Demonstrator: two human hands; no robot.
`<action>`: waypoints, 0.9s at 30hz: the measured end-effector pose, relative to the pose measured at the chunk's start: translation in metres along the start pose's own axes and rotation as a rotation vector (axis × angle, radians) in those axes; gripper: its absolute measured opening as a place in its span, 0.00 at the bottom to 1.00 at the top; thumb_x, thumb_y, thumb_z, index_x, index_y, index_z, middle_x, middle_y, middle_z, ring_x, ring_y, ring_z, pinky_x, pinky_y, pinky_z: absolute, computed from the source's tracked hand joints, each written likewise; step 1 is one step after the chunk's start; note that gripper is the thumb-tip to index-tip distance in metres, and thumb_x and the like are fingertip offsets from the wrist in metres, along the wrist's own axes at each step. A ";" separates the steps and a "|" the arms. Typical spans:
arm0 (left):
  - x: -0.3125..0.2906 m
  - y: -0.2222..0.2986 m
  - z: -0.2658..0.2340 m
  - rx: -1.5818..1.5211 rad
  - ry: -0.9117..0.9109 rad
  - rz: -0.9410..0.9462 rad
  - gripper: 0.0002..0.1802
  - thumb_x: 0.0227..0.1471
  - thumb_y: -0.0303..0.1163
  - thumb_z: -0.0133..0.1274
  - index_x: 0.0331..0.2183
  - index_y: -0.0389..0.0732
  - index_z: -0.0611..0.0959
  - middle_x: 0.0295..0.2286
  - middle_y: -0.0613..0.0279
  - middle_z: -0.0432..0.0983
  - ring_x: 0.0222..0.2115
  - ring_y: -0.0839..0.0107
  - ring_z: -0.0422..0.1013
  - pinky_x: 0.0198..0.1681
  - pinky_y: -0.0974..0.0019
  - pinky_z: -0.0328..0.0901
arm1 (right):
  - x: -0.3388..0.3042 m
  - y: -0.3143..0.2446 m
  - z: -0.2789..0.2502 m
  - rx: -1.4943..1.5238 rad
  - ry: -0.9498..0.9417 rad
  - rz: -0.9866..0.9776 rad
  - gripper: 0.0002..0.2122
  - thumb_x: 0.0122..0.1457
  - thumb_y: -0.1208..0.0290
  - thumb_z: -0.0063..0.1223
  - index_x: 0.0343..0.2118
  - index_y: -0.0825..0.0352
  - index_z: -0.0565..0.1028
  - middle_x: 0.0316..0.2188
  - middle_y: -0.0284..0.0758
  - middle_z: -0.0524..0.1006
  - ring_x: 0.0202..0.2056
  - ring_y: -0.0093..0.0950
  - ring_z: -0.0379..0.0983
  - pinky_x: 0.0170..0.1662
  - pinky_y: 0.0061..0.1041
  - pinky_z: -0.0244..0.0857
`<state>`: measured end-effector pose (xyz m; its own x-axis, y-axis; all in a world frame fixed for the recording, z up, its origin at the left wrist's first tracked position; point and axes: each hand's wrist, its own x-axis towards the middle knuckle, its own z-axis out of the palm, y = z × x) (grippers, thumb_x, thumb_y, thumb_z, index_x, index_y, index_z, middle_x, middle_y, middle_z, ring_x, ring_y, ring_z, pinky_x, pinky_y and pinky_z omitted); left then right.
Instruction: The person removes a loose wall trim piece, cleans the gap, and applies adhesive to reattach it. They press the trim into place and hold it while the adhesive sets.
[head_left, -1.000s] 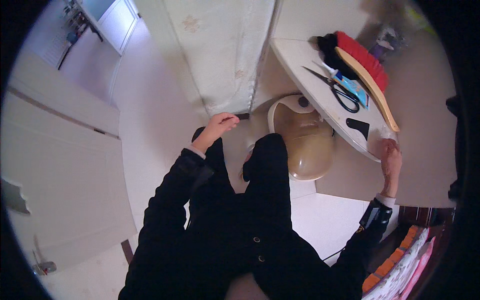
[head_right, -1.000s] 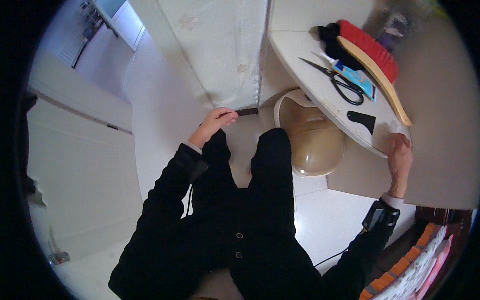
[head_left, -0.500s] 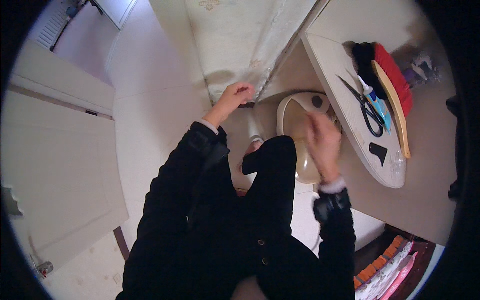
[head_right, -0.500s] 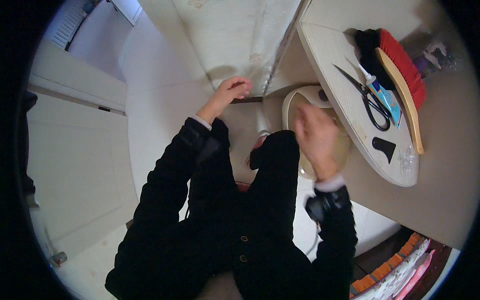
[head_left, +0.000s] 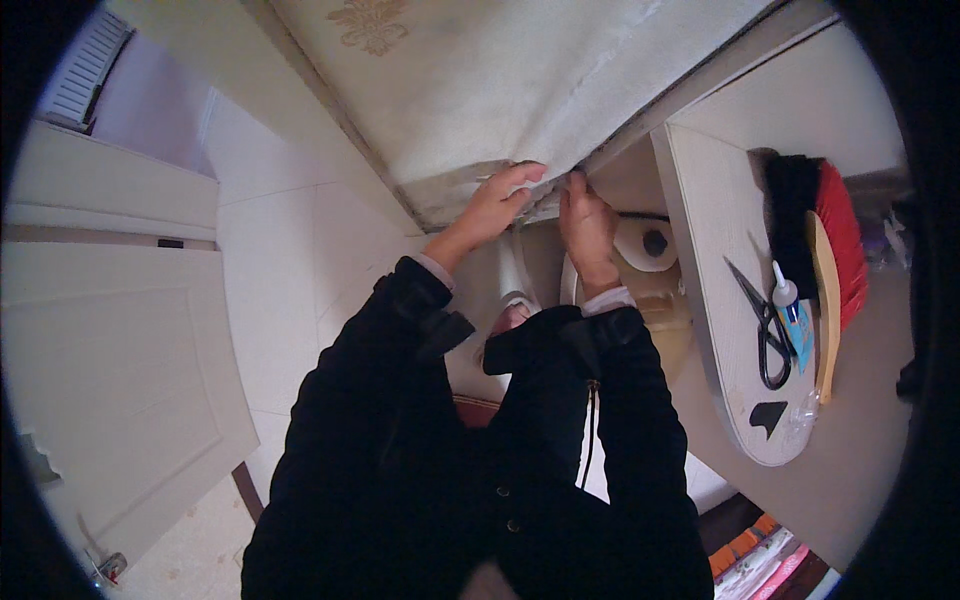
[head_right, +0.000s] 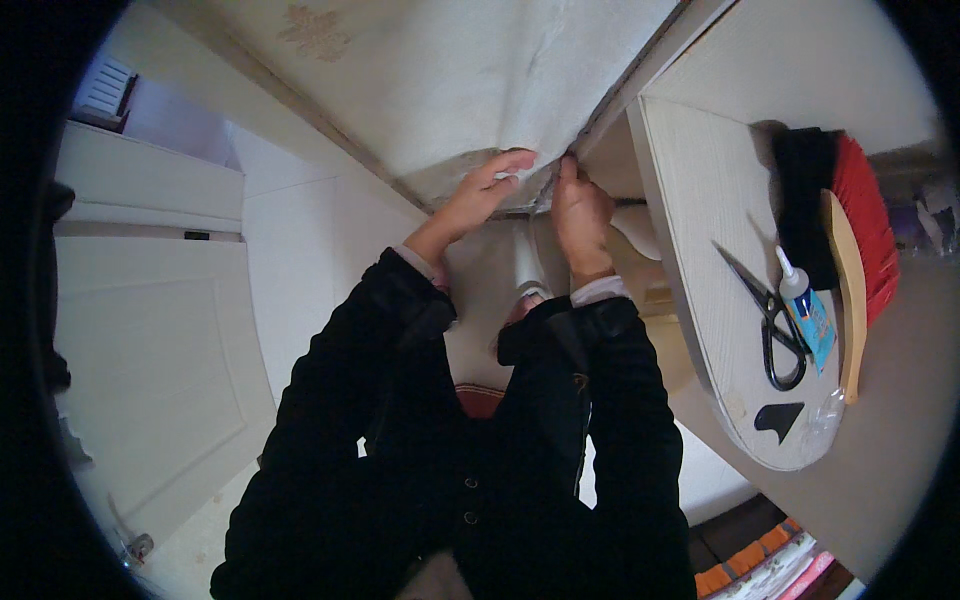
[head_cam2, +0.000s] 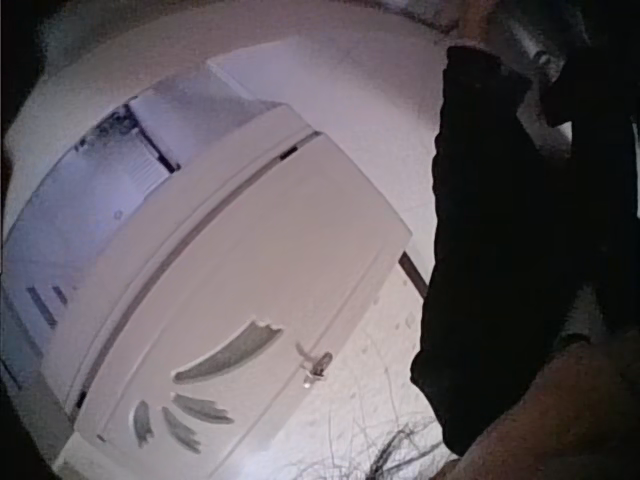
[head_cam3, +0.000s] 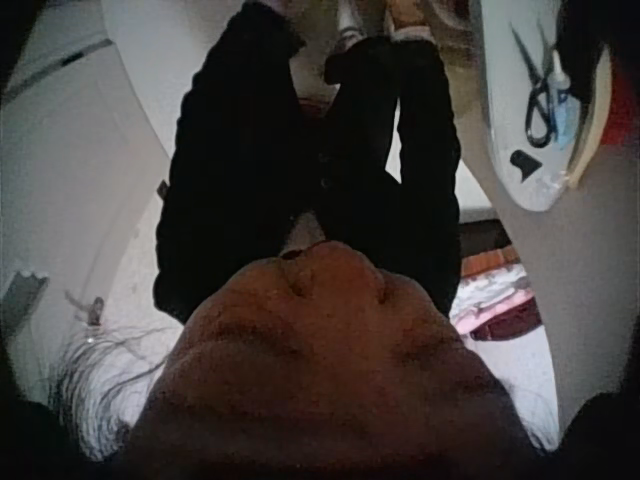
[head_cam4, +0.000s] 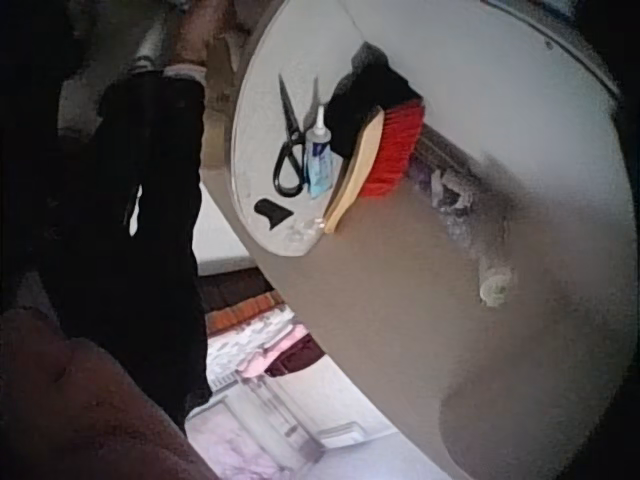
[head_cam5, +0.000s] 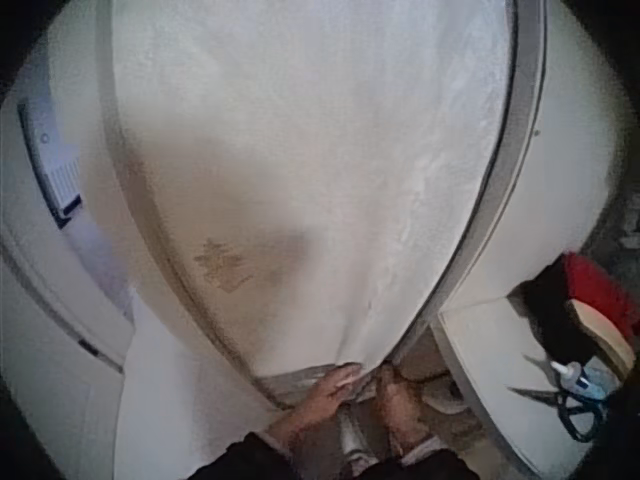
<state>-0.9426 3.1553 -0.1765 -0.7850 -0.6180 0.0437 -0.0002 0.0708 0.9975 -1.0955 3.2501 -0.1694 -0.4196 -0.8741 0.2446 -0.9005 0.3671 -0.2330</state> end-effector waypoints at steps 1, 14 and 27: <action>0.003 -0.001 -0.002 -0.013 -0.023 0.002 0.23 0.59 0.22 0.43 0.56 0.42 0.71 0.53 0.62 0.68 0.55 0.68 0.63 0.58 0.64 0.57 | 0.002 0.002 0.001 0.011 0.021 -0.015 0.09 0.59 0.66 0.50 0.41 0.60 0.71 0.24 0.44 0.78 0.26 0.46 0.76 0.29 0.46 0.69; -0.001 -0.002 0.004 -0.038 0.035 0.043 0.25 0.56 0.21 0.43 0.56 0.42 0.71 0.54 0.58 0.69 0.55 0.68 0.64 0.56 0.68 0.59 | -0.016 0.014 0.015 0.191 0.262 -0.177 0.04 0.53 0.72 0.55 0.32 0.63 0.74 0.26 0.39 0.77 0.27 0.41 0.74 0.30 0.41 0.67; -0.005 0.000 0.000 -0.020 -0.032 0.022 0.28 0.58 0.24 0.42 0.60 0.43 0.66 0.57 0.64 0.64 0.59 0.70 0.57 0.59 0.65 0.52 | -0.057 0.069 0.039 -0.034 -0.264 -0.423 0.06 0.50 0.74 0.53 0.32 0.66 0.74 0.31 0.43 0.76 0.34 0.45 0.76 0.36 0.42 0.71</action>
<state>-0.9389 3.1586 -0.1770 -0.8041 -0.5910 0.0642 0.0297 0.0680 0.9972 -1.1296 3.3127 -0.2362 0.0222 -0.9977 0.0634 -0.9907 -0.0305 -0.1326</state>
